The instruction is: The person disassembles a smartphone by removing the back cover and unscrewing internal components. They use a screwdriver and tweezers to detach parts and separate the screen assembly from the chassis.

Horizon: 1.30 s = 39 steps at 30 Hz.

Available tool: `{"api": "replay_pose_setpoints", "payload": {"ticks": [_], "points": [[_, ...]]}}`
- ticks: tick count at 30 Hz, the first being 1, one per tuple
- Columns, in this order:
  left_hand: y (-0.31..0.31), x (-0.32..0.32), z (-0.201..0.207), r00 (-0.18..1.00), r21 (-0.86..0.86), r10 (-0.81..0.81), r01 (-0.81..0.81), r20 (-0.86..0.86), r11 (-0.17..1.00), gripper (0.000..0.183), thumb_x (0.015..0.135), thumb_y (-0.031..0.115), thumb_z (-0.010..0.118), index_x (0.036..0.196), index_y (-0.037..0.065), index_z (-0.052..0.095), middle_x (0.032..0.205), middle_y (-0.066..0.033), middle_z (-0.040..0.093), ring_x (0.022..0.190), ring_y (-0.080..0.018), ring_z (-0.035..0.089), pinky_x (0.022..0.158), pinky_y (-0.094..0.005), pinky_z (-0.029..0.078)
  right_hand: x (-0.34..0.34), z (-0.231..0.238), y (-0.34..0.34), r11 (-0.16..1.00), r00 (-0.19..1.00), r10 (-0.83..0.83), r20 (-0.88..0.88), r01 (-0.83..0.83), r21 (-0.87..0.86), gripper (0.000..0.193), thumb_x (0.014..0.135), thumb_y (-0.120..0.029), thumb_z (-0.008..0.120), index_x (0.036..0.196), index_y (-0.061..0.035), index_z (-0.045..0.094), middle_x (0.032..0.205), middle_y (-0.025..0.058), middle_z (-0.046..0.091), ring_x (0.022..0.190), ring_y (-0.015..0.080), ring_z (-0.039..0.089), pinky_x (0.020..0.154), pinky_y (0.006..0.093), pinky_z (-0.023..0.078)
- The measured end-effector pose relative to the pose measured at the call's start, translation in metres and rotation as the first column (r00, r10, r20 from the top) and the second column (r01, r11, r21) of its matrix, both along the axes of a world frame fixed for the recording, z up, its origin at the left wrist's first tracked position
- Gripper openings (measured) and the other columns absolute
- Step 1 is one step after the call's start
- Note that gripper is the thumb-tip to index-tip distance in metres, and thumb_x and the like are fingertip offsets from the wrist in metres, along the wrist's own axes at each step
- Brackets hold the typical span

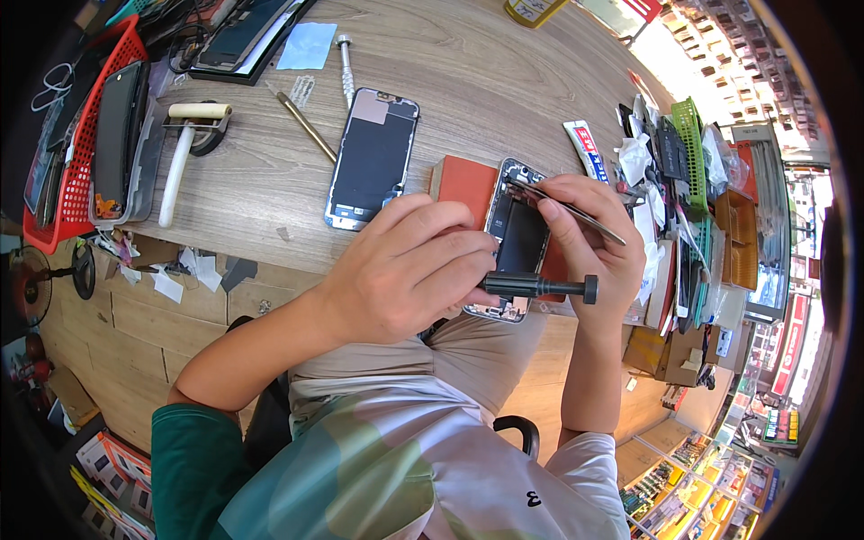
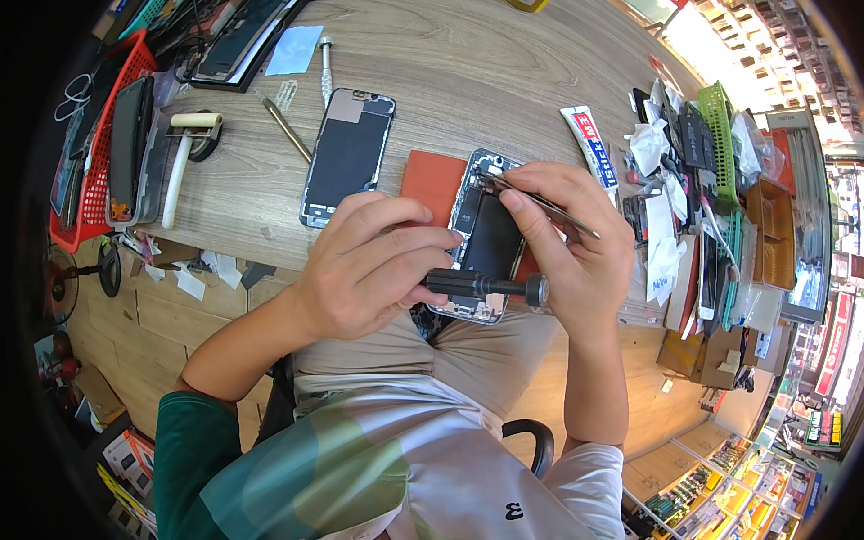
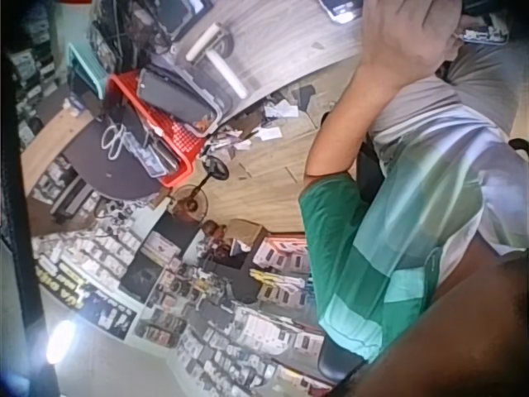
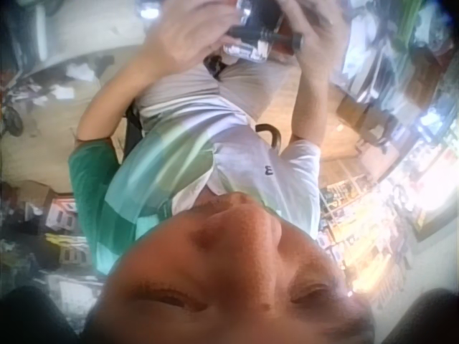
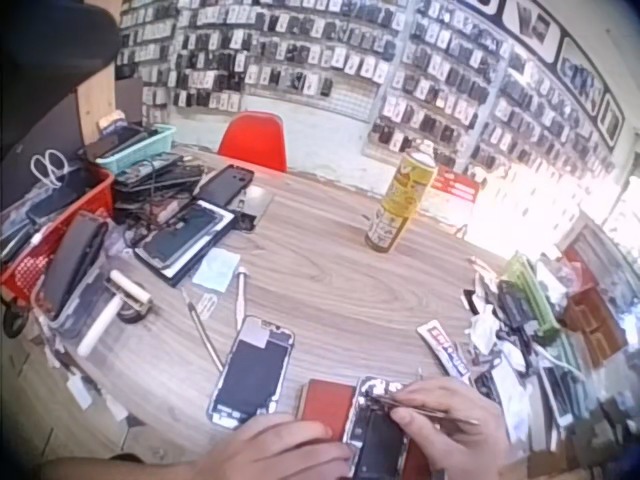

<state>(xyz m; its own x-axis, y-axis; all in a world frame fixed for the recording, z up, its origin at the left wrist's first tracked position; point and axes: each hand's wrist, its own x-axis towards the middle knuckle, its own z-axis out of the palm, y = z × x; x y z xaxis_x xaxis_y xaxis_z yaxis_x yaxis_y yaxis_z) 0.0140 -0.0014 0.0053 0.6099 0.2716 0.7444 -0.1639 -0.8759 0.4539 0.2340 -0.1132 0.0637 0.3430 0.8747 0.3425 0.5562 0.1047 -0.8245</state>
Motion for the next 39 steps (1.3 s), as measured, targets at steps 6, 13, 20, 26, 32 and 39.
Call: {"api": "replay_pose_setpoints", "payload": {"ticks": [6,13,20,26,32,39], "points": [[0.0,0.0,0.001,1.0,-0.003,-0.001,0.001,-0.003,1.0,0.037,0.081,0.027,0.086,0.108,0.003,0.076,0.123,-0.0091,0.08,0.117,-0.0329,0.07,0.094,-0.0481,0.054,0.002,0.0,0.0,1.0,1.0,0.002,0.013,-0.002,0.001,0.02,0.099,0.004,0.082,0.119,0.004,0.081,0.119,0.0139,0.079,0.108,0.0202,0.076,0.091,0.0306,0.063],[0.0,-0.001,0.001,1.0,0.0,0.005,-0.005,-0.011,1.0,0.037,0.082,0.028,0.086,0.108,0.003,0.076,0.123,-0.0092,0.079,0.117,-0.0327,0.07,0.095,-0.048,0.054,0.002,-0.001,0.002,0.999,0.999,0.031,0.031,-0.032,0.02,0.02,0.099,0.004,0.082,0.119,0.004,0.081,0.119,0.014,0.079,0.107,0.0207,0.076,0.092,0.0307,0.063],[0.0,-0.001,0.001,1.0,0.0,0.0,0.0,-0.018,1.0,0.039,0.081,0.029,0.087,0.108,0.003,0.076,0.123,-0.009,0.079,0.118,-0.0325,0.07,0.094,-0.0479,0.054,0.0,0.004,0.004,1.0,0.998,0.017,0.057,-0.016,-0.009,0.018,0.098,0.003,0.083,0.116,0.0031,0.083,0.116,0.0137,0.08,0.105,0.0203,0.077,0.09,0.0305,0.062],[0.0,-0.001,0.001,1.0,0.001,0.006,-0.006,-0.012,1.0,0.039,0.081,0.029,0.087,0.108,0.003,0.076,0.121,-0.0087,0.079,0.117,-0.0324,0.07,0.094,-0.0478,0.054,0.0,0.013,0.008,0.999,0.98,0.033,0.198,-0.024,-0.048,0.015,0.096,0.002,0.084,0.111,0.0028,0.083,0.112,0.0137,0.082,0.101,0.0208,0.078,0.088,0.0305,0.061],[0.0,-0.001,0.001,1.0,0.006,0.002,-0.002,-0.011,1.0,0.038,0.082,0.029,0.086,0.108,0.003,0.076,0.122,-0.009,0.079,0.117,-0.0323,0.07,0.094,-0.0477,0.054,0.003,0.022,0.008,0.999,0.984,0.034,0.176,-0.026,-0.047,0.016,0.096,0.003,0.084,0.111,0.003,0.084,0.111,0.0137,0.082,0.102,0.0219,0.078,0.088,0.0321,0.061],[0.003,-0.001,0.002,0.999,-0.045,0.003,-0.004,-0.034,0.999,0.035,0.084,0.026,0.085,0.11,0.003,0.076,0.124,-0.0077,0.08,0.117,-0.0332,0.07,0.097,-0.0485,0.053,0.002,0.034,-0.019,0.999,0.997,-0.021,0.078,0.023,-0.029,0.016,0.093,0.008,0.083,0.109,0.0059,0.083,0.11,0.0154,0.082,0.107,0.025,0.077,0.093,0.0335,0.059]]}}
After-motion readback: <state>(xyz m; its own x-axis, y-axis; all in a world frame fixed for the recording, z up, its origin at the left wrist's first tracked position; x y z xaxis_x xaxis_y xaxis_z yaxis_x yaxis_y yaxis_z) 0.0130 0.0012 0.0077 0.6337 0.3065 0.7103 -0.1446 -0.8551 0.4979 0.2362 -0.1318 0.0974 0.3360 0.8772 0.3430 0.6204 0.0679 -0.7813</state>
